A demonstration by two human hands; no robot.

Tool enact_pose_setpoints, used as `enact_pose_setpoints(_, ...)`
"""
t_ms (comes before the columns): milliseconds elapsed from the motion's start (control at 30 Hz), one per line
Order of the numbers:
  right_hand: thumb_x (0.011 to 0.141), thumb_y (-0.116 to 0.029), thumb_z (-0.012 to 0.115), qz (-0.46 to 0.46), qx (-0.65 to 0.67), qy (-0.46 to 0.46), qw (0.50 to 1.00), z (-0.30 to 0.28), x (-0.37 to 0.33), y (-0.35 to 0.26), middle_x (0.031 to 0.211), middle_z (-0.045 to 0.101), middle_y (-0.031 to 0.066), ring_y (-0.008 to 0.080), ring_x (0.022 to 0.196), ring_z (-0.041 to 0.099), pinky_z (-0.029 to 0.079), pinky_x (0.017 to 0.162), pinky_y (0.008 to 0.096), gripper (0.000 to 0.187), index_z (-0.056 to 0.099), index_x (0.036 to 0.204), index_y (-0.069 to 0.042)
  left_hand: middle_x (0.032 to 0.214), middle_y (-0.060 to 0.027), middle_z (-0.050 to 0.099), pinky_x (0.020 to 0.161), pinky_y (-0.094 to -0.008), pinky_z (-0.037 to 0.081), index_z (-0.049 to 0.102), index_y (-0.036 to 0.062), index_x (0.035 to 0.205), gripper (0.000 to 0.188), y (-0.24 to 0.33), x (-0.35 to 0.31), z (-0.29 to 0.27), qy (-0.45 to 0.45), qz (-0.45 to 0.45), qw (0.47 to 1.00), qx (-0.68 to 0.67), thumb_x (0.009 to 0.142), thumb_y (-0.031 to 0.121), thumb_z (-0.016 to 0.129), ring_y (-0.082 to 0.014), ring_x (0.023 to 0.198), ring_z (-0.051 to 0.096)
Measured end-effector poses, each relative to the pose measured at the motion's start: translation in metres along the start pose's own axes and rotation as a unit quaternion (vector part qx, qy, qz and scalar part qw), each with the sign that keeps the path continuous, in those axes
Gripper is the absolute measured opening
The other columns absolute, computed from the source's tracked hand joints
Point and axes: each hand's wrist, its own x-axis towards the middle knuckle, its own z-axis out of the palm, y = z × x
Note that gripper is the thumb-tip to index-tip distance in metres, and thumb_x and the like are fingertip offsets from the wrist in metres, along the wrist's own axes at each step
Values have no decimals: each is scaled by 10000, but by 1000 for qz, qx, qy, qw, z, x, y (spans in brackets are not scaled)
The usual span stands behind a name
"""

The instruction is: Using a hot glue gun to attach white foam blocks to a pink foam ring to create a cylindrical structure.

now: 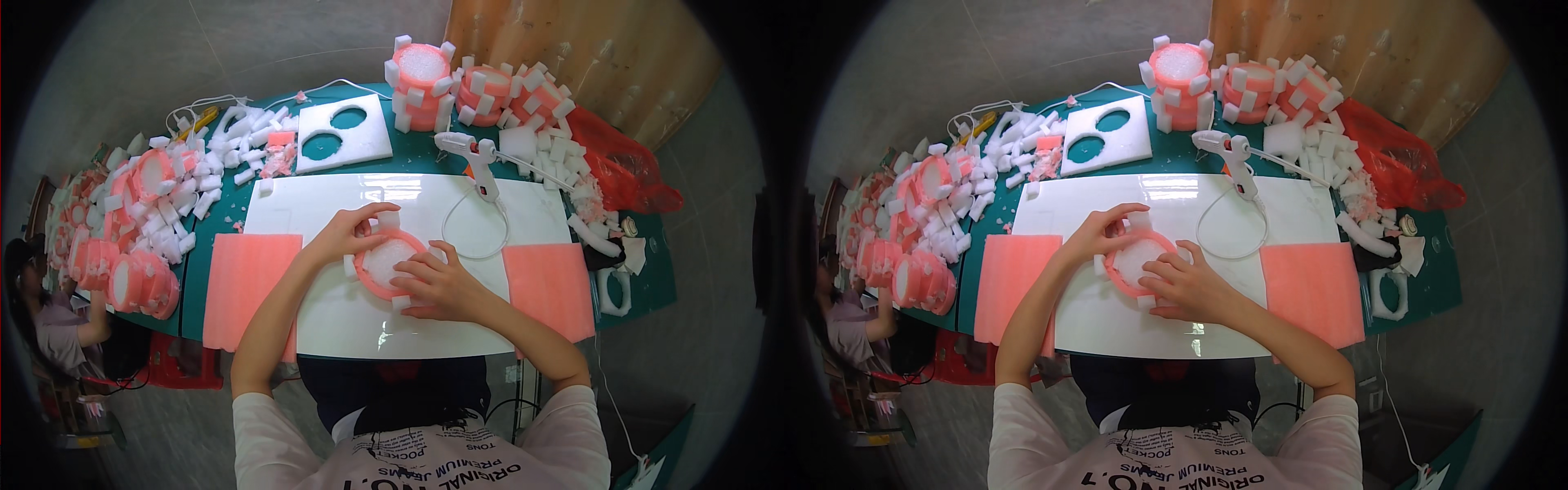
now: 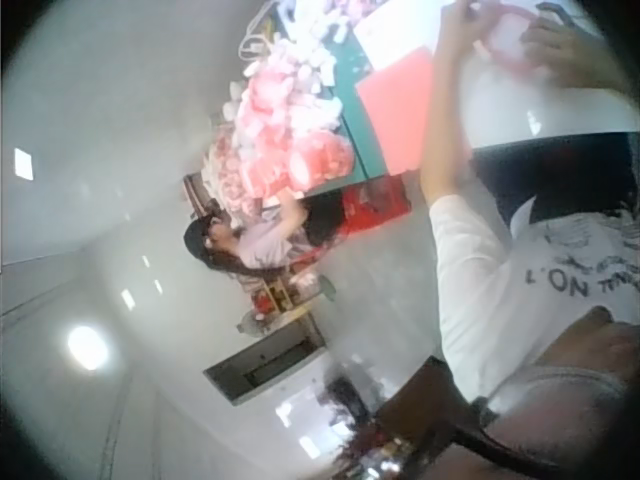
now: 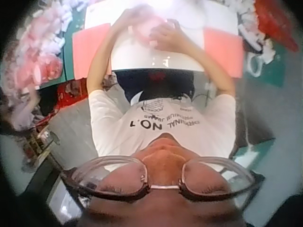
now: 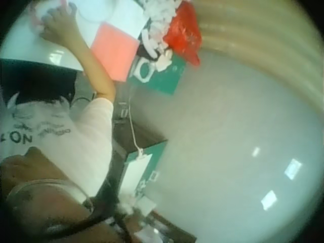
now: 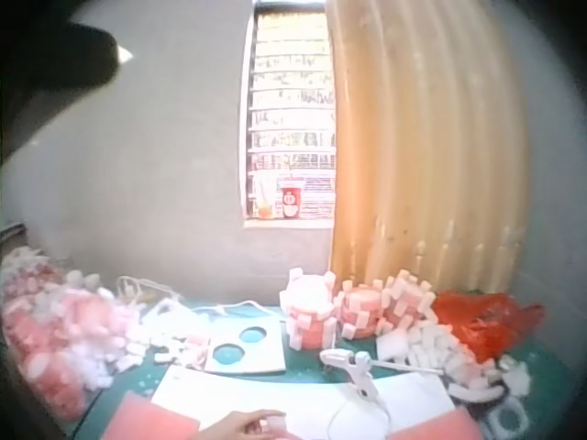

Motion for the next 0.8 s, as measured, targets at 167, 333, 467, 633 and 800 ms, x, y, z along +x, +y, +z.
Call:
enact_pose_setpoints(167, 712, -362, 716, 0, 0, -1, 1000, 1, -1, 1, 1135, 533, 23, 183, 1078, 493, 264, 992, 506, 423, 558, 1044, -152, 634, -16, 495, 576, -238, 414, 533, 236, 1255, 557, 0, 0, 0, 1, 4, 1000, -1, 731, 113, 675, -94, 568, 471)
enact_pose_setpoints(333, 718, -369, 710, -1, -4, 1, 1000, 2, 0, 1, 1136, 533, 22, 179, 1078, 495, 263, 992, 505, 424, 554, 1046, -152, 625, -14, 491, 573, -237, 412, 532, 235, 1255, 556, -2, 0, 0, 2, 6, 1000, -3, 731, 114, 676, -92, 565, 470)
enact_pose_setpoints(467, 716, -367, 711, -1, -3, 1, 1000, 1, 0, 1, 1136, 533, 21, 177, 1077, 495, 262, 993, 505, 426, 552, 1048, -152, 609, -10, 484, 570, -238, 410, 532, 234, 1256, 557, -2, 0, 0, 2, 6, 1000, -2, 731, 117, 678, -92, 561, 466)
enact_pose_setpoints(633, 712, -358, 717, 1, -1, -3, 1000, 0, 0, 0, 1136, 532, 21, 181, 1078, 493, 267, 991, 508, 426, 551, 1046, -152, 604, -9, 482, 567, -238, 407, 533, 234, 1256, 558, -2, 0, 0, 2, 15, 1000, 2, 729, 116, 677, -92, 558, 462)
enact_pose_setpoints(800, 710, -361, 719, 1, -3, -2, 1000, 0, 0, 0, 1137, 532, 21, 184, 1080, 492, 273, 988, 510, 430, 551, 1046, -151, 596, 4, 479, 559, -219, 388, 543, 186, 1244, 516, 0, 0, 1, 4, 12, 1000, -3, 749, 132, 678, -82, 561, 449)
